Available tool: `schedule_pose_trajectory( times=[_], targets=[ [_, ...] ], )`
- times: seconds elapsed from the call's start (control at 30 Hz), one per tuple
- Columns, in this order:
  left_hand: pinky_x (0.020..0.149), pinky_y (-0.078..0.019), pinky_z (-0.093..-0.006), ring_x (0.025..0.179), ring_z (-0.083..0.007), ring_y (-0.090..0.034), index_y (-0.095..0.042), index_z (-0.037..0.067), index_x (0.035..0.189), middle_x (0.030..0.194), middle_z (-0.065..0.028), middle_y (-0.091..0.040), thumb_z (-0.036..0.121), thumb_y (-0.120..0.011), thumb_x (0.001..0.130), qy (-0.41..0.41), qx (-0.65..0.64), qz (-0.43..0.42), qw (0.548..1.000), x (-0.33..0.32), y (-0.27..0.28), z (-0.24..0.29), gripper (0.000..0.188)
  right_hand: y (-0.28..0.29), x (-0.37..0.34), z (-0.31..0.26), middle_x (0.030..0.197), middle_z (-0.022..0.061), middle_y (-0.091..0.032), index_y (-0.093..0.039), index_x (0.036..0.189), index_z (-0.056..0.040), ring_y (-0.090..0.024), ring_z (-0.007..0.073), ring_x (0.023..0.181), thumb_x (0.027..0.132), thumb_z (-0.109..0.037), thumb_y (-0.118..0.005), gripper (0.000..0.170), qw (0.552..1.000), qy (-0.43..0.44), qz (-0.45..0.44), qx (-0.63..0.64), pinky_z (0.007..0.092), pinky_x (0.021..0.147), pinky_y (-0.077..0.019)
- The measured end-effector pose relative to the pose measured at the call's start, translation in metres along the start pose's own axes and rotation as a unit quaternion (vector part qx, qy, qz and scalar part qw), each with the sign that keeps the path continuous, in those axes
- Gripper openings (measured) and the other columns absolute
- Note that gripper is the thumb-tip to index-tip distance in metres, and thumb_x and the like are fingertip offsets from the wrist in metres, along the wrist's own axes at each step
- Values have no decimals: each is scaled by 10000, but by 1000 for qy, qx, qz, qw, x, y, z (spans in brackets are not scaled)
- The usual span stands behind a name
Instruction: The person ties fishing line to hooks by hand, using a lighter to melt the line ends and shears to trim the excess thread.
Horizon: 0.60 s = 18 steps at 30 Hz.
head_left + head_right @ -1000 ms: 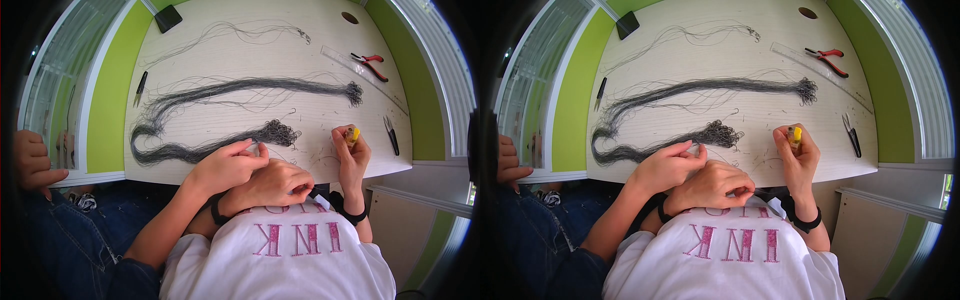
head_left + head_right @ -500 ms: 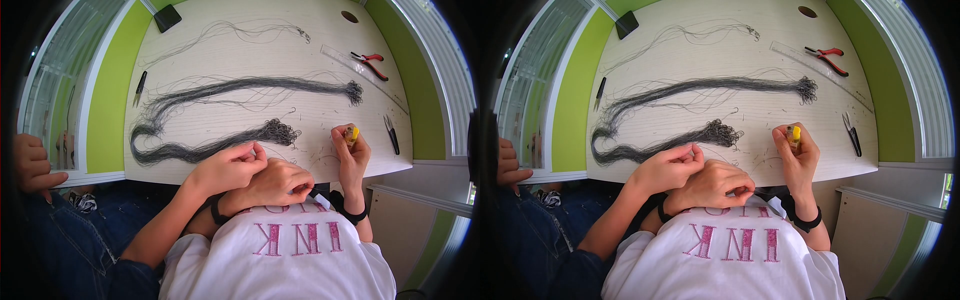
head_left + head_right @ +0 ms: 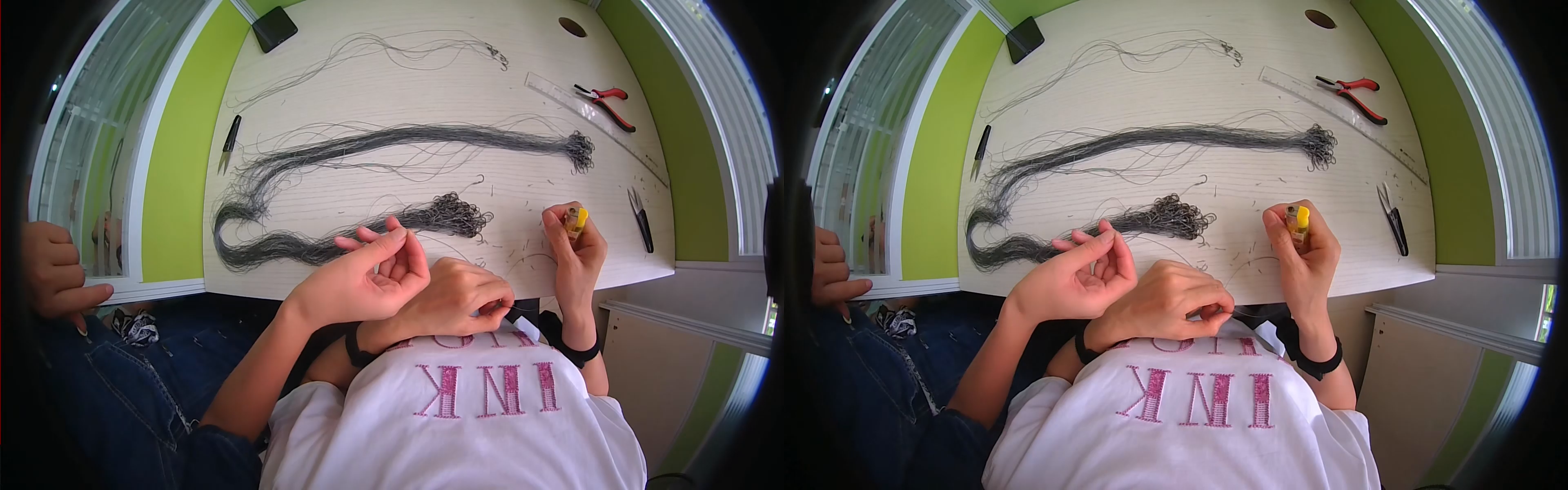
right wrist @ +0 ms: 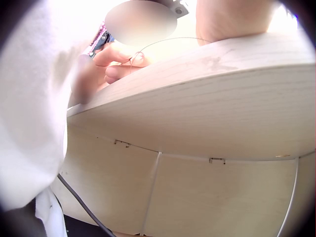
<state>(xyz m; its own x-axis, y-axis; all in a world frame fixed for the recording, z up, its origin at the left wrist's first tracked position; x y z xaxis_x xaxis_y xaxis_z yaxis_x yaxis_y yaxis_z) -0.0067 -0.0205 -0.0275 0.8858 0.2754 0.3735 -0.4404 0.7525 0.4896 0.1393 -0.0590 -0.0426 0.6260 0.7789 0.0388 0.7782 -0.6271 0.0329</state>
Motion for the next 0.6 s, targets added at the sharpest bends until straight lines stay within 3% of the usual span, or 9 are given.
schedule_pose_trajectory(
  times=[0.6],
  targets=[
    [448,-429,-277,484,-161,-552,-586,77,700,564,-14,-555,47,-651,653,8,16,-1,1000,-1,-1,-1,86,1,0,1,718,-48,-498,-559,805,4,-368,9,602,842,-10,-578,43,1000,6,-5,-4,157,516,-292]
  ],
)
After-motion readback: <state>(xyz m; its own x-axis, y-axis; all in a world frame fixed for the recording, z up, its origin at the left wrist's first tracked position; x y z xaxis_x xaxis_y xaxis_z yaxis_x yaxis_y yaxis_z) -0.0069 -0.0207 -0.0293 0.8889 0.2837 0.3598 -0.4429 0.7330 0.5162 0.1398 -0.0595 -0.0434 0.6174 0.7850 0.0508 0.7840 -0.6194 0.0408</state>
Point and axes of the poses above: each hand's wrist, its own x-axis towards the middle knuckle, its own y-axis out of the back of the hand, z = x × y, the point moved 7 cm from there along x, towards the middle knuckle
